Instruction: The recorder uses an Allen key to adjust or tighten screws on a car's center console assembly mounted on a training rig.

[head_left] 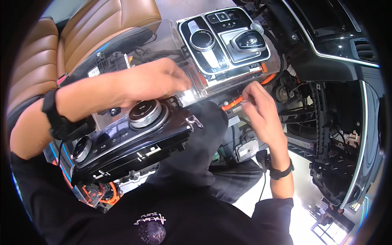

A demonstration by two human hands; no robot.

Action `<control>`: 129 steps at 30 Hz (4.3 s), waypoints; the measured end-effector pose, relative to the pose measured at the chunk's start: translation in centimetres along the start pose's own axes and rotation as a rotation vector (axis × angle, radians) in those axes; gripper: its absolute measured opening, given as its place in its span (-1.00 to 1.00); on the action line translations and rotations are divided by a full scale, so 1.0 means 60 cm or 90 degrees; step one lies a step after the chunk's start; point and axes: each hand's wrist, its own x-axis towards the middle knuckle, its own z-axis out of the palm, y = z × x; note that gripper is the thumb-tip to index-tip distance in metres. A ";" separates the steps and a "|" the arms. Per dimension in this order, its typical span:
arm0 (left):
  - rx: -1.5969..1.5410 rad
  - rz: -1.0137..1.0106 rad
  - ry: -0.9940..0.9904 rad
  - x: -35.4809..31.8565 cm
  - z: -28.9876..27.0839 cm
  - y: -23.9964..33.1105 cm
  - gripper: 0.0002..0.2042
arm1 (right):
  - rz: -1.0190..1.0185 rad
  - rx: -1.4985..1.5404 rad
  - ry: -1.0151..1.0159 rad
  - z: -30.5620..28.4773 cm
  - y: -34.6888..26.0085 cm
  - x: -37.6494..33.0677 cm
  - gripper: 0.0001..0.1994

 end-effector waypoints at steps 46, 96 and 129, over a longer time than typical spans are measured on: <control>0.478 0.554 -0.076 0.098 -0.027 0.044 -0.78 | -0.091 -0.654 -0.300 -0.035 -0.127 0.124 -0.88; 0.510 0.704 0.166 0.168 -0.036 0.019 -0.83 | -0.305 0.011 0.247 0.089 -0.022 0.128 -0.71; 0.545 0.685 0.206 0.151 -0.019 0.023 -0.88 | -0.351 -0.014 0.182 0.056 -0.028 0.123 -0.74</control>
